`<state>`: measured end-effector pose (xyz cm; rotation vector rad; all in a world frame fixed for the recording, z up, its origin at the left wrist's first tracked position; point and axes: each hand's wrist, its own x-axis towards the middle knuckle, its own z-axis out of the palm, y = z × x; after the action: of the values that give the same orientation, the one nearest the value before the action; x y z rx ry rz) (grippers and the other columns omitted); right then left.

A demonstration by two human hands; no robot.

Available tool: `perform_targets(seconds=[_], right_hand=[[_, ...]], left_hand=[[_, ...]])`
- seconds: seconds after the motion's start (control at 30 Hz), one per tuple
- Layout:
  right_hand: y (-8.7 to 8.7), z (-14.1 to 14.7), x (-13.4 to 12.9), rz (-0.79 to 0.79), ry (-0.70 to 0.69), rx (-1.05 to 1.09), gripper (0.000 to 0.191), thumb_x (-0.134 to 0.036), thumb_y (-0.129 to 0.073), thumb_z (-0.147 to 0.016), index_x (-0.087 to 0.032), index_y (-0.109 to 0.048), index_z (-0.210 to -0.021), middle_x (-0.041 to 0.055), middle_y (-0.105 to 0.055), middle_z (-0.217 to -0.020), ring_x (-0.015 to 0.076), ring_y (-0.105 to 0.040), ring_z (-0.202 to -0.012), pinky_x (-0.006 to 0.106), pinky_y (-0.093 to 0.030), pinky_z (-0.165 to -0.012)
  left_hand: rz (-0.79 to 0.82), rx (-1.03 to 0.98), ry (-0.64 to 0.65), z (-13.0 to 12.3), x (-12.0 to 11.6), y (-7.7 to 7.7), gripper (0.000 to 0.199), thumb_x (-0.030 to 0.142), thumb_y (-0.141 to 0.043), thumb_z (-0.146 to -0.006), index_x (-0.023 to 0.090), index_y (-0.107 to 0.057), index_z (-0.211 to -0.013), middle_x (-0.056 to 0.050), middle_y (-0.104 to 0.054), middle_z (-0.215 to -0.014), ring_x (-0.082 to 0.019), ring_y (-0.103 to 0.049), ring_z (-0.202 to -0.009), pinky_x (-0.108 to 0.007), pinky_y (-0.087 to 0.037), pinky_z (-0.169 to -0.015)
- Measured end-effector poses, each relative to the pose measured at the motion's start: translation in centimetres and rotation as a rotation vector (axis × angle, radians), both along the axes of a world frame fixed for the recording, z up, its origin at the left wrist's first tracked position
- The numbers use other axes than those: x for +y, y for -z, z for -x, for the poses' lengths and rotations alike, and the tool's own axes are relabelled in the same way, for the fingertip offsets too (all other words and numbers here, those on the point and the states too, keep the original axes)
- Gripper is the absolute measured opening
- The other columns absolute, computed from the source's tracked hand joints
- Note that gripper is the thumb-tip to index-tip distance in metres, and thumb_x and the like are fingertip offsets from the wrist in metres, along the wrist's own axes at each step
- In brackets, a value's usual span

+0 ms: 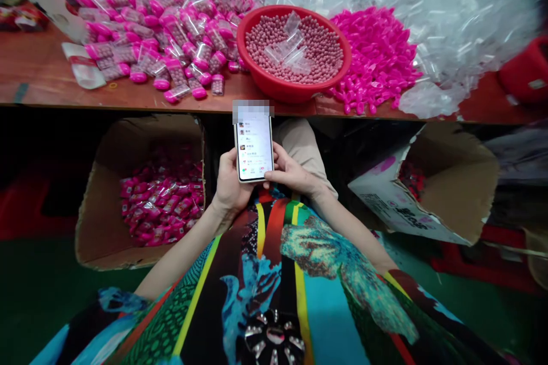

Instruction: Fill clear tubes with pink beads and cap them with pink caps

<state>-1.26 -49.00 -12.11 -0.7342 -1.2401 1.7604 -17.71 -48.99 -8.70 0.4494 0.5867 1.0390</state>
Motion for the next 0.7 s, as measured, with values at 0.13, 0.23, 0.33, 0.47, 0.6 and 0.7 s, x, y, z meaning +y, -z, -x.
perform_targets(seconds=[0.13, 0.23, 0.33, 0.47, 0.6, 0.7], right_hand=[[-0.4, 0.1, 1.1, 0.114, 0.033, 0.179, 0.064, -0.038, -0.073, -0.087, -0.023, -0.042, -0.140, -0.0079, -0.059, -0.079, 0.0113, -0.059, -0.060, 0.024, -0.058, -0.057], [-0.9, 0.1, 1.9, 0.205, 0.081, 0.302, 0.044, -0.043, -0.064, -0.090, -0.024, -0.050, -0.127, -0.0101, -0.052, -0.069, 0.0089, -0.053, -0.054, 0.021, -0.054, -0.055], [-0.2, 0.0, 2.9, 0.218, 0.042, 0.318, 0.041, -0.049, -0.065, -0.088, -0.027, -0.051, -0.119, -0.0127, -0.046, -0.060, 0.0091, -0.051, -0.044, 0.019, -0.049, -0.047], [2.4, -0.3, 4.2, 0.210, -0.107, 0.334, 0.056, -0.060, -0.065, -0.085, -0.021, -0.055, -0.124, -0.0132, -0.042, -0.049, 0.0122, -0.050, -0.036, 0.021, -0.050, -0.039], [3.5, -0.7, 5.3, 0.321, -0.104, 0.327, 0.075, -0.066, -0.063, -0.080, -0.013, -0.058, -0.133, -0.0111, -0.041, -0.044, 0.0139, -0.050, -0.034, 0.022, -0.050, -0.036], [2.7, -0.3, 5.8, 0.436, -0.038, 0.209, 0.091, -0.074, -0.066, -0.068, -0.016, -0.057, -0.138, -0.0105, -0.038, -0.041, 0.0150, -0.045, -0.030, 0.024, -0.047, -0.031]], left_hand=[[0.010, -0.005, 0.037, 0.3, 1.3, 0.4, 0.061, 0.041, -0.033, -0.098, 0.006, -0.062, -0.140, -0.021, -0.078, -0.110, -0.033, -0.077, -0.092, -0.032, -0.059, -0.051], [0.047, -0.075, 0.169, 0.5, 2.1, 0.7, 0.065, 0.045, -0.030, -0.099, 0.005, -0.061, -0.139, -0.024, -0.077, -0.111, -0.037, -0.077, -0.090, -0.032, -0.054, -0.043], [0.081, -0.161, 0.302, 0.6, 2.6, 1.1, 0.068, 0.049, -0.027, -0.099, 0.004, -0.064, -0.134, -0.026, -0.076, -0.105, -0.039, -0.076, -0.087, -0.032, -0.051, -0.038], [0.168, -0.234, 0.401, 0.4, 3.2, 1.6, 0.061, 0.046, -0.029, -0.100, 0.006, -0.067, -0.127, -0.023, -0.077, -0.097, -0.037, -0.076, -0.082, -0.031, -0.052, -0.038], [0.269, -0.320, 0.438, 0.0, 4.3, 2.8, 0.060, 0.050, -0.034, -0.098, 0.008, -0.071, -0.117, -0.023, -0.076, -0.096, -0.035, -0.075, -0.078, -0.029, -0.050, -0.038], [0.321, -0.357, 0.427, -0.2, 4.7, 3.6, 0.060, 0.053, -0.037, -0.096, 0.008, -0.074, -0.114, -0.023, -0.076, -0.093, -0.034, -0.075, -0.077, -0.028, -0.048, -0.038]])
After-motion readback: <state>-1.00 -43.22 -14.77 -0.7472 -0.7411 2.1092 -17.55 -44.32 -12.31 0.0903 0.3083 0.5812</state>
